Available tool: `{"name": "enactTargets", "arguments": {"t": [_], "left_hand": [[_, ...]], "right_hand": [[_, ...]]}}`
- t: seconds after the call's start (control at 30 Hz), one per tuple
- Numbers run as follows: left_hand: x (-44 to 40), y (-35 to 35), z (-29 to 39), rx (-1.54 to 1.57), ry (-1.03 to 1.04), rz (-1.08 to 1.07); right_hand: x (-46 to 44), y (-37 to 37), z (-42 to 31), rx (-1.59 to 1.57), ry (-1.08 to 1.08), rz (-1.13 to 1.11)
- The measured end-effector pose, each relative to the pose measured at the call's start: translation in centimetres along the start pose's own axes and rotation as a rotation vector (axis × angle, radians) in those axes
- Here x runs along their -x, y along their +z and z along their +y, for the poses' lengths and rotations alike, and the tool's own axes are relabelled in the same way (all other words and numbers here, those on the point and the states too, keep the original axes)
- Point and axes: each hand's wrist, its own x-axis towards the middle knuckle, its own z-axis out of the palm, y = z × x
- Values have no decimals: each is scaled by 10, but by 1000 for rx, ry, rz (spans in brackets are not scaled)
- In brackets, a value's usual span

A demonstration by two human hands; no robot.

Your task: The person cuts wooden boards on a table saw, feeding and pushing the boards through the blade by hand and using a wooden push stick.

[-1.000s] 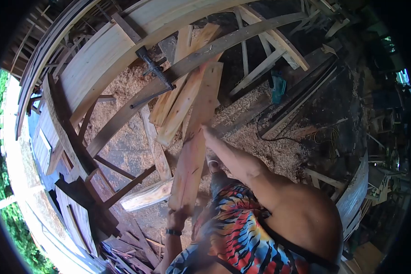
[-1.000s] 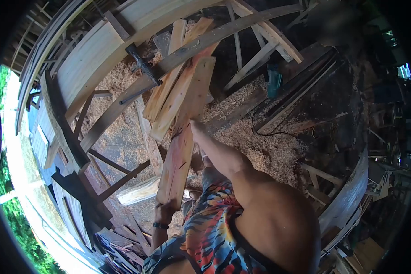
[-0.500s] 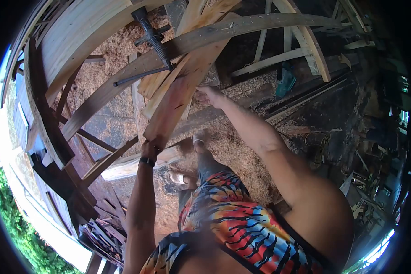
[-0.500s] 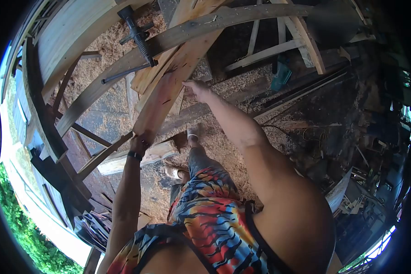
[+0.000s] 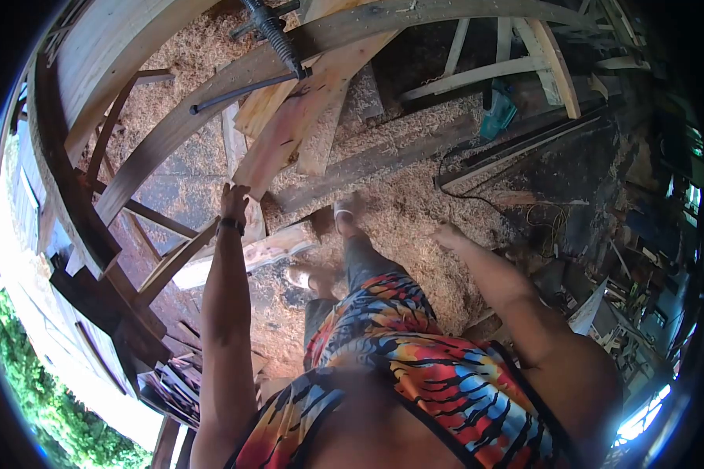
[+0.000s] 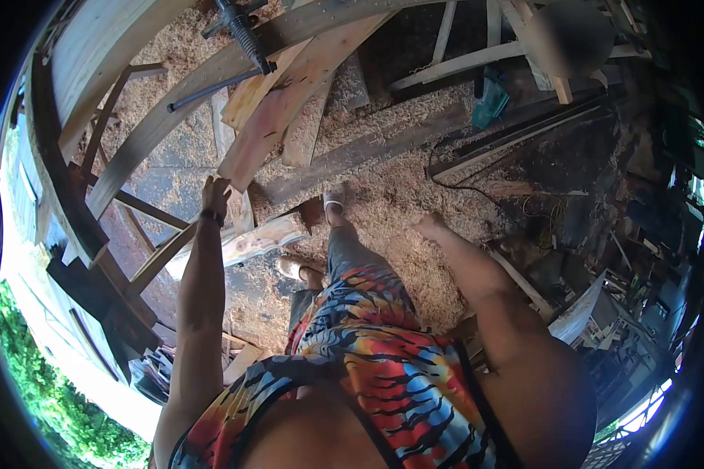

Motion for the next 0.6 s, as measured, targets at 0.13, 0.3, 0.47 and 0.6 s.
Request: {"name": "enactTargets", "arguments": {"t": [0.13, 0.3, 0.47, 0.6], "left_hand": [[16, -19, -10, -80, 112, -128], [38, -48, -71, -643, 58, -435], [98, -105, -140, -393, -108, -667], [113, -182, -202, -978, 500, -937]], "right_hand": [[-13, 7, 30, 65, -119, 5], [46, 31, -62, -394, -204, 118], [103, 107, -128, -697, -498, 277], [153, 199, -115, -739, -472, 275]]}}
